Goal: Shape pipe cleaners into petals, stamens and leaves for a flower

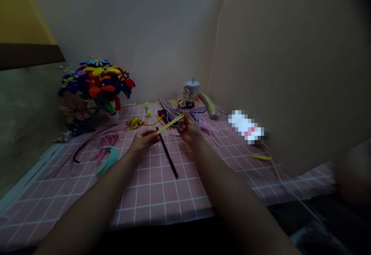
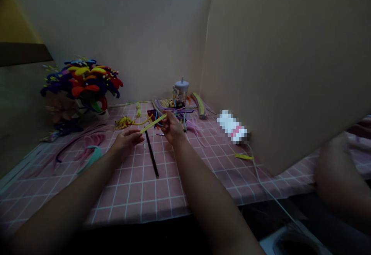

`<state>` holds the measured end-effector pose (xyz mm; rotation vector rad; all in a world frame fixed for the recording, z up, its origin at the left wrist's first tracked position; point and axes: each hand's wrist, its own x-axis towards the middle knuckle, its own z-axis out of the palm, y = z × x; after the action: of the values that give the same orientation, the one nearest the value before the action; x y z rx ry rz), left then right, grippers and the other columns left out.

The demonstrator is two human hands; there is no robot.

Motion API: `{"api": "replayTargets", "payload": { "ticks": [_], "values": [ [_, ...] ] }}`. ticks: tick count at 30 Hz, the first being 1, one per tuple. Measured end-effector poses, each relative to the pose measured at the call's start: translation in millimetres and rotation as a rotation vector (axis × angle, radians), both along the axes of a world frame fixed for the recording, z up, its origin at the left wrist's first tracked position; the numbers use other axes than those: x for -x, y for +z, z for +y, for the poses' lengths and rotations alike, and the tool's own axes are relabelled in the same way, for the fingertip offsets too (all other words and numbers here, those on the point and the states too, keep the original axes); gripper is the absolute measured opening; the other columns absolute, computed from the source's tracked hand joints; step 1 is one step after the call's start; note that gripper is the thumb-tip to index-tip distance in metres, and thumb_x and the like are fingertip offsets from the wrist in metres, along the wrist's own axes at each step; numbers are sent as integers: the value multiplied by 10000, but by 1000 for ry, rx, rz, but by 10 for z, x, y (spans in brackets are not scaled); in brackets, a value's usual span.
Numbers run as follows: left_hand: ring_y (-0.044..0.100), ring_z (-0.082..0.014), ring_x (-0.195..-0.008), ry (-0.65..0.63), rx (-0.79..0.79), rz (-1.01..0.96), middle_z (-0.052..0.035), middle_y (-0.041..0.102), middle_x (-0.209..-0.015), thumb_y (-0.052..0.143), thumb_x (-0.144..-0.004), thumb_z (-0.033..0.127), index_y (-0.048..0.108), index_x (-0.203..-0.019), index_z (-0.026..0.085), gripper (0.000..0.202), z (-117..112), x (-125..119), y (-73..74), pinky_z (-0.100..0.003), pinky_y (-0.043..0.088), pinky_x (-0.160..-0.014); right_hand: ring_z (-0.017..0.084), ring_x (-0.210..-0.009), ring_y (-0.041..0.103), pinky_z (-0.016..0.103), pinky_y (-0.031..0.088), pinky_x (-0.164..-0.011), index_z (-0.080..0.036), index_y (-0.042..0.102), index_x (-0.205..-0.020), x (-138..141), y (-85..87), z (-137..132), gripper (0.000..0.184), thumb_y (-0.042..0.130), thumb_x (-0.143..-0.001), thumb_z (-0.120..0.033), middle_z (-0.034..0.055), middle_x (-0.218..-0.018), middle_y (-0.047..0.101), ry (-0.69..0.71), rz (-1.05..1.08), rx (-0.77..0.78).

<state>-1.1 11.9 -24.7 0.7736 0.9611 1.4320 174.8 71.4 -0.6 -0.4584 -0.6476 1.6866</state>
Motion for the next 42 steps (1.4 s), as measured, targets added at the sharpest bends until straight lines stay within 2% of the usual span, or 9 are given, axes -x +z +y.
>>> {"api": "replayTargets", "payload": {
  "ticks": [10, 14, 16, 22, 27, 31, 35, 38, 42],
  "values": [
    [644, -123, -573, 57, 5, -86, -22, 670, -617, 771, -524, 139, 608, -743, 109, 275, 15, 17, -1, -274, 533, -687, 5, -369, 324, 138, 237, -325, -196, 581, -804, -3, -19, 26, 184, 681, -685, -294, -88, -536, 473, -46, 8, -12],
    [641, -125, -556, 35, 46, -81, -22, 665, -604, 747, -552, 120, 604, -725, 104, 226, 11, 21, 18, -265, 535, -657, -4, -368, 313, 139, 224, -321, -191, 582, -789, -11, 4, 21, 198, 701, -661, -283, -89, -558, 485, -58, 28, -19],
    [641, -123, -564, -14, 64, -60, -23, 665, -614, 731, -575, 114, 607, -726, 104, 195, -6, 25, 25, -262, 535, -658, -6, -368, 311, 139, 223, -322, -190, 586, -783, -20, 10, 19, 202, 709, -650, -279, -89, -559, 490, -62, 36, -11],
    [636, -115, -597, -276, 104, -30, -13, 648, -624, 698, -623, 99, 583, -693, 121, 137, -116, 45, 88, -301, 530, -740, 0, -372, 302, 147, 237, -333, -198, 597, -771, -41, 24, 5, 195, 716, -633, -268, -94, -545, 485, -58, 35, -9],
    [616, -100, -579, -367, 120, -41, 1, 624, -621, 693, -620, 84, 562, -703, 127, 161, -158, 53, 113, -333, 519, -787, 7, -383, 297, 156, 235, -338, -188, 608, -750, -61, 40, -3, 159, 702, -649, -266, -87, -528, 462, -9, 32, -47],
    [605, -89, -582, -464, 114, -20, 20, 608, -661, 715, -589, 68, 578, -797, 141, 260, -165, 37, 100, -290, 526, -722, 14, -394, 306, 159, 245, -344, -189, 616, -738, -72, 36, 0, 135, 693, -664, -273, -81, -525, 452, 30, 24, -81],
    [605, -95, -608, -576, 124, 9, 18, 611, -680, 743, -558, 70, 609, -867, 147, 345, -160, 33, 53, -289, 519, -705, 7, -395, 293, 145, 244, -342, -172, 628, -735, -70, 38, 0, 134, 700, -655, -251, -80, -520, 442, 89, 32, -95],
    [608, -101, -623, -649, 154, 52, -12, 632, -713, 747, -577, 102, 636, -847, 127, 293, -156, 49, 5, -298, 507, -726, 6, -386, 267, 146, 223, -331, -161, 627, -709, -68, 44, -5, 120, 701, -649, -235, -82, -496, 418, 108, 14, -82],
    [605, -99, -618, -648, 165, 53, -28, 638, -737, 748, -587, 129, 653, -803, 127, 236, -178, 58, -2, -286, 495, -716, 12, -370, 236, 157, 205, -329, -170, 620, -714, -65, 46, -14, 123, 686, -661, -259, -89, -468, 372, 117, -14, -79]
  ]
}}
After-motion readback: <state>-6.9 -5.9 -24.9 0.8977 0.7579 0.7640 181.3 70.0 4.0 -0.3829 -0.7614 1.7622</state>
